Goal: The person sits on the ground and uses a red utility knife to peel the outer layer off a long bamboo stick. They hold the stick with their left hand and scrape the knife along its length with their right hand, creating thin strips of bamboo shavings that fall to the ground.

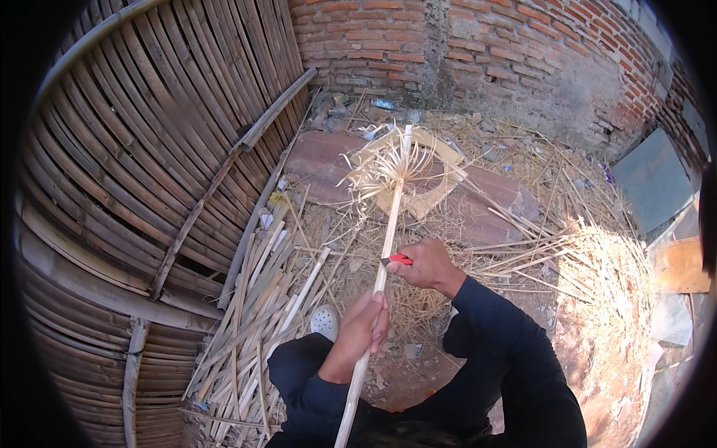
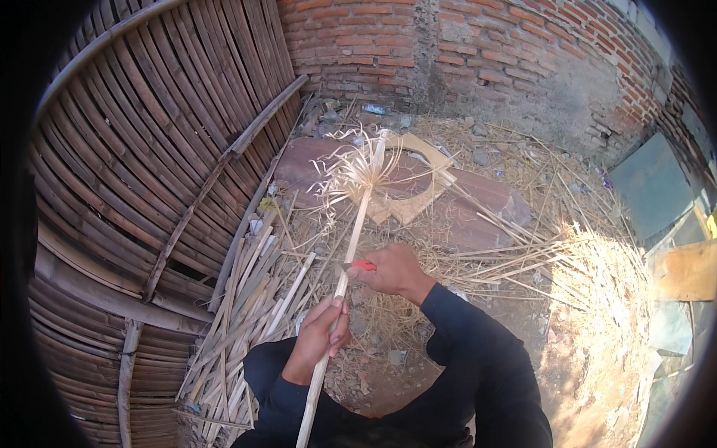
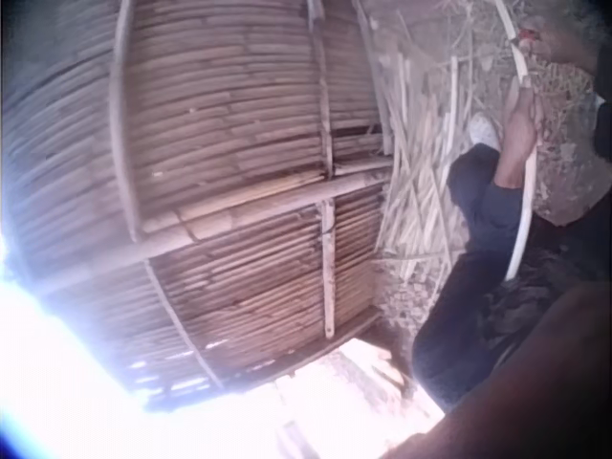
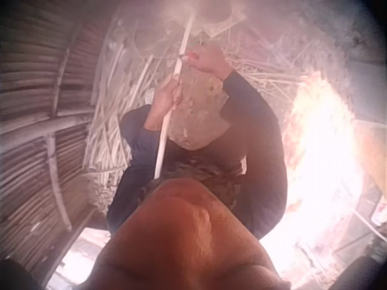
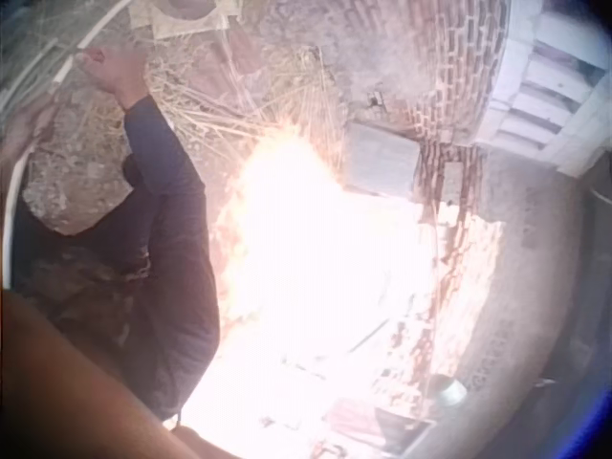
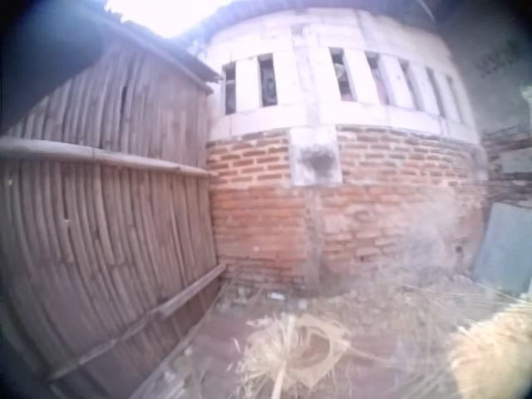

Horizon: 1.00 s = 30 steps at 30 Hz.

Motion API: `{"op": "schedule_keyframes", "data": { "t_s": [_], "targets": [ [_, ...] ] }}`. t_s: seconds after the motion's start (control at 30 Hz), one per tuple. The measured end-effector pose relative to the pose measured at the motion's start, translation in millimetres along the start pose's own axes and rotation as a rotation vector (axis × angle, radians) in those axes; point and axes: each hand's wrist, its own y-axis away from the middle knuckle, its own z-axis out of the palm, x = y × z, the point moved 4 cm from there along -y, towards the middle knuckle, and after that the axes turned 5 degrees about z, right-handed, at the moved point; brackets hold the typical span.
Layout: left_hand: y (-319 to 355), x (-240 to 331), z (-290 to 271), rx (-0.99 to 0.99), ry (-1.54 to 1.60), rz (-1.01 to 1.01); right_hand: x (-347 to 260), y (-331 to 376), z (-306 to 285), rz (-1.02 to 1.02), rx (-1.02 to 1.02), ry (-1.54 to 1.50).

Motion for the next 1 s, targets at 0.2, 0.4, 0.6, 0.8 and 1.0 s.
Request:
{"op": "schedule_keyframes", "data": {
  "t_s": [0.2, 0.4, 0.6, 0.8, 1.0],
  "targets": [
    [-5, -6, -3, 0.038, -0.155, -0.008, 16, -5, 10, -0.112, 0.130, 0.095],
    [21, -18, 14, -0.024, -0.135, -0.079, 90, -17, -2, 0.408, 0.153, 0.005],
    [15, 2, -5, 0.038, -0.181, -0.008, -5, 4, 8, 0.016, 0.020, -0.055],
    [25, -3, -2, 0.044, -0.199, 0.003, 11, -3, 1, 0.011, 0.143, 0.080],
    [25, -1, 5, 0.008, -0.177, -0.024, 31, -16, 4, 0.067, 0.260, 0.086]
  ]
}}
